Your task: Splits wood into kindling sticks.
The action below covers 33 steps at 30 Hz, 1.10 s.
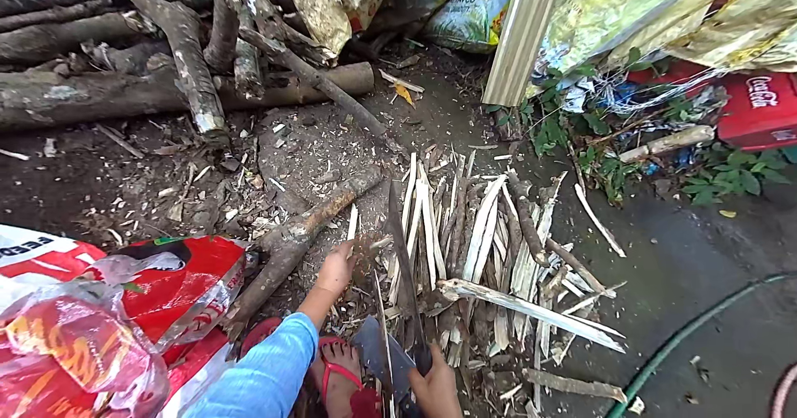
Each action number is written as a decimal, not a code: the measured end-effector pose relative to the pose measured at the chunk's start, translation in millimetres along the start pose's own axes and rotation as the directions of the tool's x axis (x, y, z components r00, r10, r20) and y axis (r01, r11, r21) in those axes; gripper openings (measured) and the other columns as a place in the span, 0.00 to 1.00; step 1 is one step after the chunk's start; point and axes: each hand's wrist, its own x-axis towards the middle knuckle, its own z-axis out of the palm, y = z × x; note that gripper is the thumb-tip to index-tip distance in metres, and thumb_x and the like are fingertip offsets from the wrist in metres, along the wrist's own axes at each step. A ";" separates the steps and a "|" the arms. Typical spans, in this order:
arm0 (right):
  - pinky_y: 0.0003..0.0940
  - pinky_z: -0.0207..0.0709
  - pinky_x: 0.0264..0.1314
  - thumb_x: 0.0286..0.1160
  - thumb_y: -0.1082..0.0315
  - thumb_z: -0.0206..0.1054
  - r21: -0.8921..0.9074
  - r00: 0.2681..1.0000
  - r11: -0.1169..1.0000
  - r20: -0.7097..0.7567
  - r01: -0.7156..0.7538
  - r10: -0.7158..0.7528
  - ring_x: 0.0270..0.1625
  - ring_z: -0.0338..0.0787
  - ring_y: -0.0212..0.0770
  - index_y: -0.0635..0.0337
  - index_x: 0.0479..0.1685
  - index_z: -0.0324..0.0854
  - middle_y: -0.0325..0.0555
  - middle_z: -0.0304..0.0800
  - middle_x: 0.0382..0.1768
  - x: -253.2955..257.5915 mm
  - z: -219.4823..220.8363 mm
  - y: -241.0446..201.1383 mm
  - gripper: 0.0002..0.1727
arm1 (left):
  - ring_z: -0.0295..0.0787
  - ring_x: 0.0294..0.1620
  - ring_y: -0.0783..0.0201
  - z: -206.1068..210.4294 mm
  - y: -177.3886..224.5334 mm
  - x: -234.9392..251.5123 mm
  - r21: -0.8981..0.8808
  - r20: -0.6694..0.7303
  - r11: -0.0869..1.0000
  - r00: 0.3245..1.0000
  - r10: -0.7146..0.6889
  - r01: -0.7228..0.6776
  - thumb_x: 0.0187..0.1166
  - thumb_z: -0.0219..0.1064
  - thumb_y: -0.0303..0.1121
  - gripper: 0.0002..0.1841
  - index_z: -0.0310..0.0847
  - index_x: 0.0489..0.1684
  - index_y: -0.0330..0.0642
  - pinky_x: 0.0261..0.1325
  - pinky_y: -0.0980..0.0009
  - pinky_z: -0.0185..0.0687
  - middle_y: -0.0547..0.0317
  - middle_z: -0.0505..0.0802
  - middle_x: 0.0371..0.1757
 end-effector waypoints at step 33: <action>0.64 0.83 0.55 0.66 0.70 0.75 0.065 0.993 0.996 -0.103 0.069 -0.062 0.47 0.94 0.67 0.78 0.66 0.79 0.71 0.92 0.41 15.4 38.8 6.0 0.28 | 0.85 0.74 0.45 -11.2 -59.4 -67.3 -0.108 -0.163 0.993 0.984 -0.070 0.053 0.86 0.61 0.25 0.19 0.78 0.74 0.28 0.82 0.54 0.73 0.35 0.87 0.71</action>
